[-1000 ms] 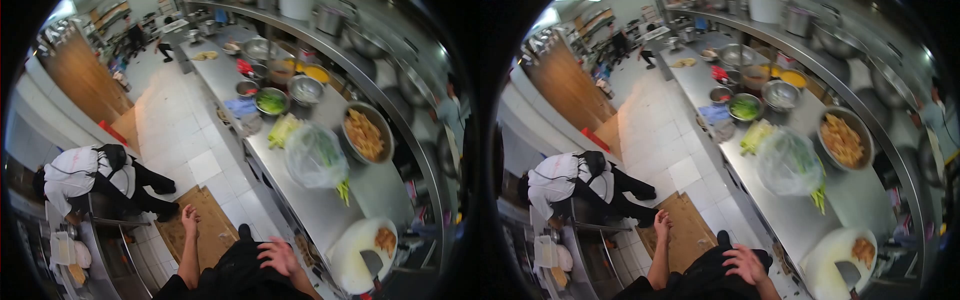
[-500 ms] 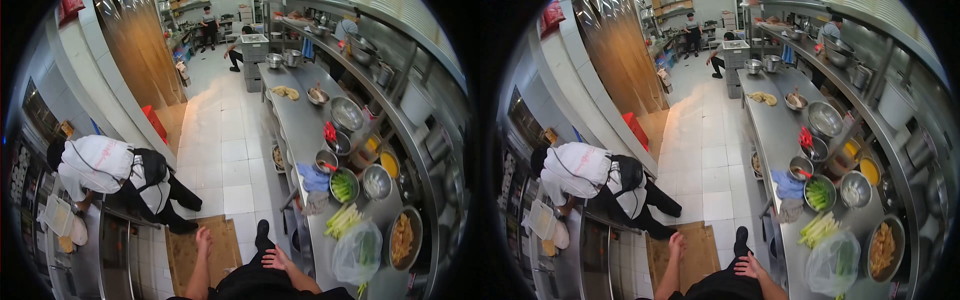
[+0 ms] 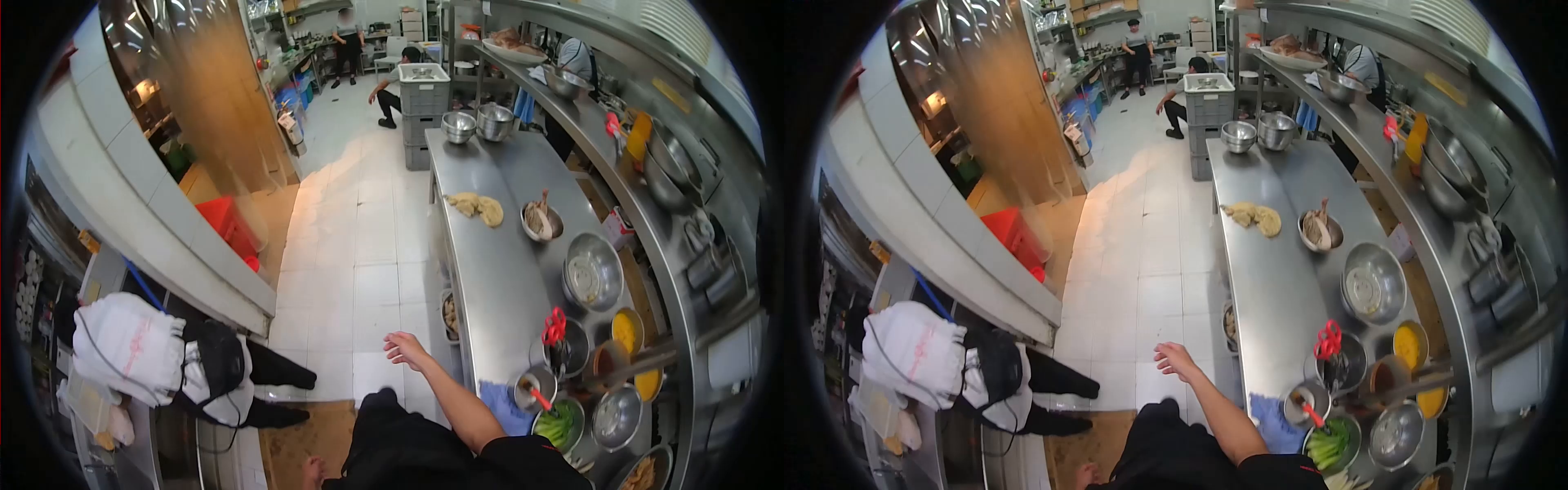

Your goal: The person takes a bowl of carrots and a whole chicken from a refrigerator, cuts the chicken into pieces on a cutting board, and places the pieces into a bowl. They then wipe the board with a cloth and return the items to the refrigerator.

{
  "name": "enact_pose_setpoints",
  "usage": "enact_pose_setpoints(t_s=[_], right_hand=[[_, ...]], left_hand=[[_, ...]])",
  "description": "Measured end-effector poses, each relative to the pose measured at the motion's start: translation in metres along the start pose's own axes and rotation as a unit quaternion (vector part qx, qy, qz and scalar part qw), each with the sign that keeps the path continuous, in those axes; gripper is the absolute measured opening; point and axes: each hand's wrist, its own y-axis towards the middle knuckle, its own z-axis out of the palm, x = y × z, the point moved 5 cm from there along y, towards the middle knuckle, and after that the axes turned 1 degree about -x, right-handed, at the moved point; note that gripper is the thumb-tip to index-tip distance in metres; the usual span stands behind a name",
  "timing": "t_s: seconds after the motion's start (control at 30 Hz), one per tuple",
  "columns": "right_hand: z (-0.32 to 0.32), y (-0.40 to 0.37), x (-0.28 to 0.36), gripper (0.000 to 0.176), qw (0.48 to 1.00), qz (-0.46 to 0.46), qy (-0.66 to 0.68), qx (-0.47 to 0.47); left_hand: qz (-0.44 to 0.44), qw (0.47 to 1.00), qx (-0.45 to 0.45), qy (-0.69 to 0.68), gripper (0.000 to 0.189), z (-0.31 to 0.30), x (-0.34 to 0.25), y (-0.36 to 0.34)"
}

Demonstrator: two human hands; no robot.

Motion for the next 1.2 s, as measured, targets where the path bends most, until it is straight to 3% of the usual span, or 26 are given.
enact_pose_setpoints(t_s=[0.13,0.33,0.4,0.43,0.47,0.5,0.57,0.7,0.83,0.93,1.0,1.07,1.1,1.13,1.17,1.2], right_hand=[[0.004,0.059,0.082,0.025,0.998,-0.023,-0.033,0.053],[-0.051,0.14,0.198,0.022,0.997,-0.062,-0.037,-0.003],[-0.082,0.154,0.254,0.023,0.995,-0.092,-0.038,-0.024],[-0.102,0.156,0.279,0.022,0.991,-0.126,-0.027,-0.047],[-0.122,0.157,0.306,0.022,0.984,-0.161,-0.017,-0.068],[-0.143,0.156,0.333,0.02,0.977,-0.183,-0.012,-0.105],[-0.187,0.153,0.381,0.018,0.963,-0.213,0.003,-0.165],[-0.28,0.165,0.472,0.012,0.93,-0.266,0.005,-0.255],[-0.351,0.189,0.553,0.015,0.891,-0.311,-0.01,-0.332],[-0.425,0.216,0.605,0.017,0.852,-0.318,-0.047,-0.414],[-0.474,0.233,0.632,0.016,0.823,-0.335,-0.024,-0.459],[-0.521,0.251,0.651,0.029,0.796,-0.252,-0.056,-0.548],[-0.532,0.256,0.666,0.036,0.779,-0.198,-0.103,-0.586],[-0.542,0.26,0.674,0.042,0.758,-0.139,-0.149,-0.62],[-0.553,0.277,0.674,0.042,0.764,-0.132,-0.143,-0.616],[-0.566,0.288,0.677,0.044,0.725,-0.12,-0.238,-0.635]], left_hand=[[0.016,0.991,0.069,0.114,0.023,0.071,-0.058,0.029],[0.185,0.9,0.178,0.353,0.025,0.155,-0.172,0.101],[0.336,0.8,0.225,0.443,0.026,0.181,-0.237,0.134],[0.555,0.621,0.239,0.5,0.027,0.194,-0.281,0.142],[0.3,0.831,0.259,0.39,0.029,0.207,-0.31,0.175],[0.067,0.969,0.156,0.177,0.031,0.211,-0.37,0.16],[0.183,0.934,0.159,0.263,0.028,0.253,-0.48,0.177],[0.338,0.91,0.164,0.175,0.026,0.327,-0.661,0.172],[0.361,0.907,0.158,0.148,0.029,0.377,-0.761,0.133],[0.341,0.92,0.146,0.129,0.026,0.397,-0.763,0.154],[0.342,0.907,0.121,0.215,0.023,0.39,-0.73,0.204],[0.234,0.95,0.095,0.185,0.022,0.37,-0.674,0.23],[0.106,0.978,0.085,0.155,0.024,0.359,-0.649,0.215],[0.044,0.987,0.084,0.132,0.026,0.348,-0.619,0.222],[0.01,0.99,0.064,0.128,0.026,0.337,-0.607,0.205],[-0.015,0.99,0.044,0.136,0.025,0.332,-0.603,0.18]])
